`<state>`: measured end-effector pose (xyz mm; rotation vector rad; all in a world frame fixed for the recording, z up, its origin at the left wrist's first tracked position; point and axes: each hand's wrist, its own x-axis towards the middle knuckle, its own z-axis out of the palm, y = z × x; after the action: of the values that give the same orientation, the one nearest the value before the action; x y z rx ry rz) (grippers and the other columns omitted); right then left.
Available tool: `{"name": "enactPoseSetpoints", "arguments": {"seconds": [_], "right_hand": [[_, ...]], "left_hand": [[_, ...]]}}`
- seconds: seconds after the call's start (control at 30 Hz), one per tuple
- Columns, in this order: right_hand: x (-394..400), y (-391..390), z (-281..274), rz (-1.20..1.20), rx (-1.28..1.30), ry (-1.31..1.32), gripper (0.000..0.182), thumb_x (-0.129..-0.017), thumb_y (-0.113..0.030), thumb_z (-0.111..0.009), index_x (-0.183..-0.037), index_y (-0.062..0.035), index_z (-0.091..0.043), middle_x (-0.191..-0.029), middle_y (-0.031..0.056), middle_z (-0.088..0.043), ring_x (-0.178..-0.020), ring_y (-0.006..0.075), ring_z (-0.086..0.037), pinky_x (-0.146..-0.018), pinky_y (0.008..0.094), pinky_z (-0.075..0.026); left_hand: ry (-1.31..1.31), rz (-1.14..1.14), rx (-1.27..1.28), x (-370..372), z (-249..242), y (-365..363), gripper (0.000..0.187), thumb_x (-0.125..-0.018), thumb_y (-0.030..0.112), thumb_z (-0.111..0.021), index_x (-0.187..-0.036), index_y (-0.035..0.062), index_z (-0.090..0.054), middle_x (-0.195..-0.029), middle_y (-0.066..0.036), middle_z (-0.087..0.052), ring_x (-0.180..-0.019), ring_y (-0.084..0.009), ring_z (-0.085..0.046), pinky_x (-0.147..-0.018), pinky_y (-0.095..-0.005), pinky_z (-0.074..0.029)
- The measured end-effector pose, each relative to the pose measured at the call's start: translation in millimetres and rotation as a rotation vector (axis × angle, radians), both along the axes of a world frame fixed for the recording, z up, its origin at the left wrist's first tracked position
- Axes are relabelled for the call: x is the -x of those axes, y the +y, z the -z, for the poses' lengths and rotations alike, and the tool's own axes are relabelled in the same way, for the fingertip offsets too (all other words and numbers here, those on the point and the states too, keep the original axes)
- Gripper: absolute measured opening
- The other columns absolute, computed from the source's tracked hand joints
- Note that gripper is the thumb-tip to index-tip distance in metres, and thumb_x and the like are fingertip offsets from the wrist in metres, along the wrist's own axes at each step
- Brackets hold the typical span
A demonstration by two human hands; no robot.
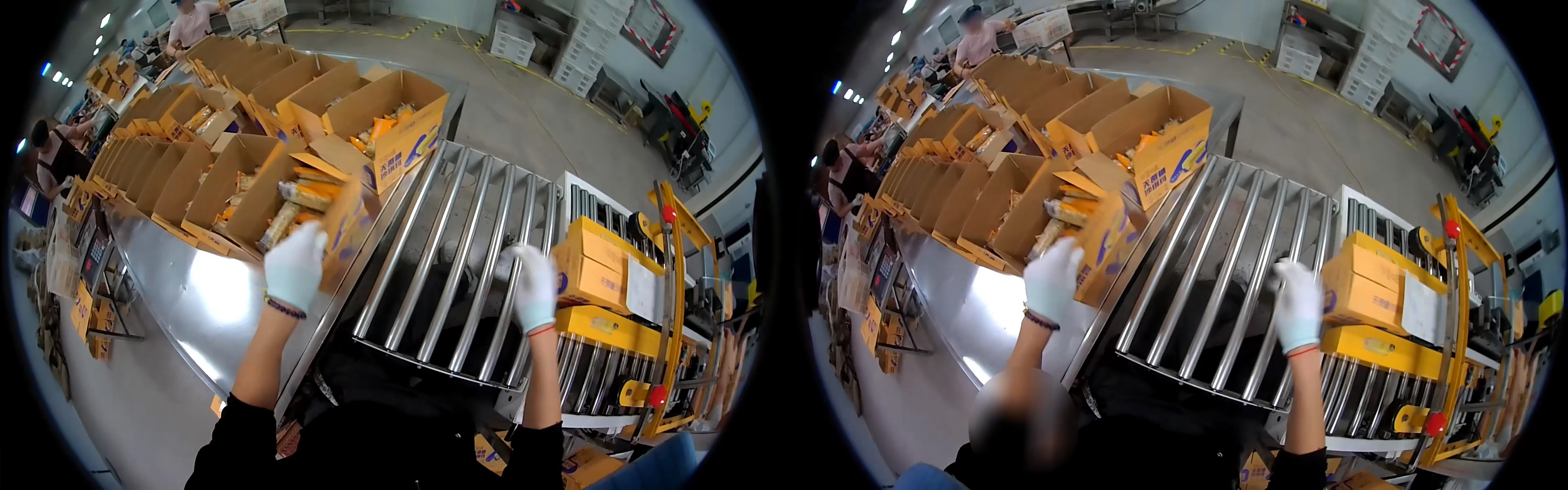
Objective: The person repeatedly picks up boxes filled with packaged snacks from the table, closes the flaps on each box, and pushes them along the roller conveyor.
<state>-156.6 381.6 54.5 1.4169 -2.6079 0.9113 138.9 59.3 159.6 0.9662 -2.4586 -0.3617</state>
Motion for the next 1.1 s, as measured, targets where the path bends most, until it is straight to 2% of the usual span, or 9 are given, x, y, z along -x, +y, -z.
{"name": "enactPoseSetpoints", "arguments": {"seconds": [0.13, 0.23, 0.37, 0.47, 0.53, 0.67, 0.73, 0.87, 1.1], "right_hand": [[-95, -78, -25, -0.024, 0.207, -0.156, 0.089, -0.073, -0.027, -0.087, -0.149, -0.0009, -0.047, -0.152, 0.0238, -0.047, -0.145, 0.0429, -0.04, -0.123, 0.0499, -0.029], [-121, -102, -90, -0.252, -0.076, 0.097, 0.096, -0.068, -0.031, -0.091, -0.151, -0.009, -0.047, -0.155, 0.0199, -0.046, -0.149, 0.0391, -0.035, -0.126, 0.0532, -0.022], [-123, -111, -80, -0.565, -0.178, 0.345, 0.073, -0.079, -0.029, -0.086, -0.145, -0.0153, -0.058, -0.149, 0.0068, -0.056, -0.145, 0.0274, -0.045, -0.123, 0.0502, -0.031], [-101, -116, -89, -0.67, 0.163, -0.275, 0.036, -0.09, -0.031, -0.079, -0.119, -0.0105, -0.076, -0.109, 0.0096, -0.077, -0.12, 0.0276, -0.067, -0.115, 0.0463, -0.043], [-98, -127, -102, -0.43, -0.004, -0.556, 0.04, -0.088, -0.03, -0.081, -0.123, -0.0113, -0.076, -0.101, 0.0106, -0.077, -0.108, 0.0289, -0.07, -0.112, 0.0465, -0.045], [-90, -165, -125, -0.499, 0.016, 0.371, 0.082, -0.074, -0.037, -0.087, -0.144, -0.0068, -0.056, -0.127, 0.0136, -0.065, -0.119, 0.0309, -0.061, -0.116, 0.0487, -0.039], [-105, -167, -134, -0.372, -0.074, 0.381, 0.092, -0.074, -0.043, -0.085, -0.149, -0.0042, -0.049, -0.136, 0.0139, -0.059, -0.126, 0.0302, -0.055, -0.12, 0.048, -0.034], [-152, -142, -118, -0.442, -0.272, 0.138, 0.099, -0.069, -0.04, -0.089, -0.149, 0.0002, -0.045, -0.138, 0.0133, -0.058, -0.13, 0.0292, -0.054, -0.124, 0.0515, -0.027], [-115, -53, -87, -0.175, -0.324, 0.174, 0.092, -0.074, -0.037, -0.087, -0.151, -0.0081, -0.045, -0.152, 0.0107, -0.051, -0.143, 0.0268, -0.045, -0.125, 0.0497, -0.026]], "left_hand": [[0.113, 0.276, -0.049, -32, 6, 38, 0.016, -0.085, 0.018, -0.08, -0.099, 0.0107, -0.077, -0.11, -0.012, -0.074, -0.106, -0.0357, -0.069, -0.092, -0.045, -0.054], [0.108, 0.322, 0.224, -46, -31, 40, 0.024, -0.068, 0.027, -0.089, -0.076, 0.0083, -0.076, -0.15, -0.017, -0.055, -0.14, -0.0473, -0.043, -0.118, -0.0552, -0.03], [0.229, 0.401, -0.461, -50, -17, 4, 0.035, -0.072, 0.028, -0.091, -0.092, 0.006, -0.073, -0.151, -0.017, -0.056, -0.132, -0.0328, -0.059, -0.104, -0.0393, -0.05], [0.128, 0.421, -0.548, -20, -21, -20, 0.029, -0.077, 0.024, -0.089, -0.089, 0.0043, -0.071, -0.136, -0.014, -0.068, -0.117, -0.0268, -0.069, -0.096, -0.0339, -0.054], [-0.05, 0.359, -0.735, 3, 0, -37, 0.031, -0.078, 0.024, -0.089, -0.097, 0.006, -0.072, -0.131, -0.014, -0.068, -0.115, -0.0303, -0.066, -0.097, -0.0367, -0.053], [0.077, 0.409, 0.091, 25, 54, -37, 0.046, -0.079, 0.023, -0.089, -0.116, 0.0057, -0.068, -0.125, -0.015, -0.063, -0.116, -0.0337, -0.062, -0.1, -0.0386, -0.051], [0.338, 0.147, -0.048, 23, 76, -40, 0.061, -0.08, 0.024, -0.089, -0.129, 0.0023, -0.059, -0.125, -0.014, -0.059, -0.121, -0.0327, -0.058, -0.105, -0.0387, -0.048], [0.569, 0.312, -1.157, 2, 96, -59, 0.069, -0.096, 0.031, -0.077, -0.147, -0.004, -0.047, -0.134, -0.01, -0.061, -0.124, -0.017, -0.057, -0.107, -0.0325, -0.046], [0.452, 0.449, -1.158, 106, 73, 6, 0.045, -0.098, 0.017, -0.068, -0.135, -0.0057, -0.058, -0.119, -0.009, -0.068, -0.109, -0.0147, -0.065, -0.096, -0.031, -0.053]]}}
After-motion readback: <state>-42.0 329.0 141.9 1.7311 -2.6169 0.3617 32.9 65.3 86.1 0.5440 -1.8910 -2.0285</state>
